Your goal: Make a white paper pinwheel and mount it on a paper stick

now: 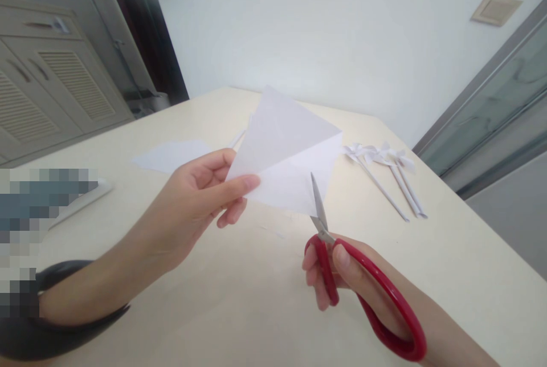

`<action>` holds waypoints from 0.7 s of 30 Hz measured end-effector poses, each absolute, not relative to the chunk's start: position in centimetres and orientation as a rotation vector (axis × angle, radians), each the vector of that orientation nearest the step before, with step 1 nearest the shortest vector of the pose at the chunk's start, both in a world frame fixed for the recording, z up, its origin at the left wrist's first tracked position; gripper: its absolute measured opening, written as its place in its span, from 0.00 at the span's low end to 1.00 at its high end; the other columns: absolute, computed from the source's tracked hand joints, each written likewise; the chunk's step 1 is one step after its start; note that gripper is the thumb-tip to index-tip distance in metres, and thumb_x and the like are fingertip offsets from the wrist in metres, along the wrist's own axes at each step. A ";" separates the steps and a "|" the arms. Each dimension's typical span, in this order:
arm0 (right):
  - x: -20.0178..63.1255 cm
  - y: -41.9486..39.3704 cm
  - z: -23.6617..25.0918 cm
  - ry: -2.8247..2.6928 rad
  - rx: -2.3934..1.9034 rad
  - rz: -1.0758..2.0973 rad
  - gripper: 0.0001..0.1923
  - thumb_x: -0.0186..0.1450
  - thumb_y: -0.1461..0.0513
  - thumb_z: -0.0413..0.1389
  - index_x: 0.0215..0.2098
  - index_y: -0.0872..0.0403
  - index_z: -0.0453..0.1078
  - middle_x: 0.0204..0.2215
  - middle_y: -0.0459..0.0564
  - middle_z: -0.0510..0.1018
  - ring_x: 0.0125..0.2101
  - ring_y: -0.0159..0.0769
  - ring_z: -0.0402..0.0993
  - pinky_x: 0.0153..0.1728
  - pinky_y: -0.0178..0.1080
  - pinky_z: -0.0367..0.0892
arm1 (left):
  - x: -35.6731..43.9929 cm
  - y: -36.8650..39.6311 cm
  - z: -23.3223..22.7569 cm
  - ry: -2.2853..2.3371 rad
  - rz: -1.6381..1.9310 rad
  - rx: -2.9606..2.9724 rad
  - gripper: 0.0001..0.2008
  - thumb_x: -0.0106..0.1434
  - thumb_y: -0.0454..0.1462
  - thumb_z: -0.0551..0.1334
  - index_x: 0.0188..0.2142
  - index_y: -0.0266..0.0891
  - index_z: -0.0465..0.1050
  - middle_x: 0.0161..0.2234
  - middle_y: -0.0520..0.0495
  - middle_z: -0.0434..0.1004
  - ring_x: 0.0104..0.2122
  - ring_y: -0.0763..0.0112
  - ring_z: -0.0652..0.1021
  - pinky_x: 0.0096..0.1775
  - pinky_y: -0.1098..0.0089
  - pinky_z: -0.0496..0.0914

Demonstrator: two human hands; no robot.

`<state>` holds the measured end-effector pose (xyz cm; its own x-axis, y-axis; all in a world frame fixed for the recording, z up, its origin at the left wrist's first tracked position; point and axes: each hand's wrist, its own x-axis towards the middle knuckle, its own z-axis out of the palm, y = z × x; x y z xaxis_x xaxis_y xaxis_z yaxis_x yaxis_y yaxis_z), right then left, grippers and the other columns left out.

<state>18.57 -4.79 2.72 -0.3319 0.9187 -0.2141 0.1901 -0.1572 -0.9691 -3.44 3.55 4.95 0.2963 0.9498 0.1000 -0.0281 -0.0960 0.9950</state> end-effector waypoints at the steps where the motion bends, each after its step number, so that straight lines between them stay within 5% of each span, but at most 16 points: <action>1: 18.5 -4.8 2.7 -1.503 -1.285 1.539 0.24 0.66 0.44 0.41 0.35 0.53 0.67 0.23 0.47 0.70 0.28 0.35 0.67 0.36 0.41 0.63 | -3.4 3.6 5.0 0.940 1.054 1.395 0.04 0.56 0.36 0.65 0.28 0.43 0.70 0.18 0.57 0.59 0.16 0.79 0.60 0.17 0.78 0.54; 21: 18.2 -4.5 3.4 -1.550 -1.274 1.546 0.24 0.66 0.44 0.41 0.35 0.53 0.66 0.27 0.46 0.69 0.29 0.35 0.67 0.41 0.43 0.61 | -3.9 4.0 4.5 0.995 0.983 1.462 0.05 0.57 0.41 0.64 0.30 0.43 0.71 0.18 0.56 0.61 0.16 0.79 0.61 0.17 0.77 0.53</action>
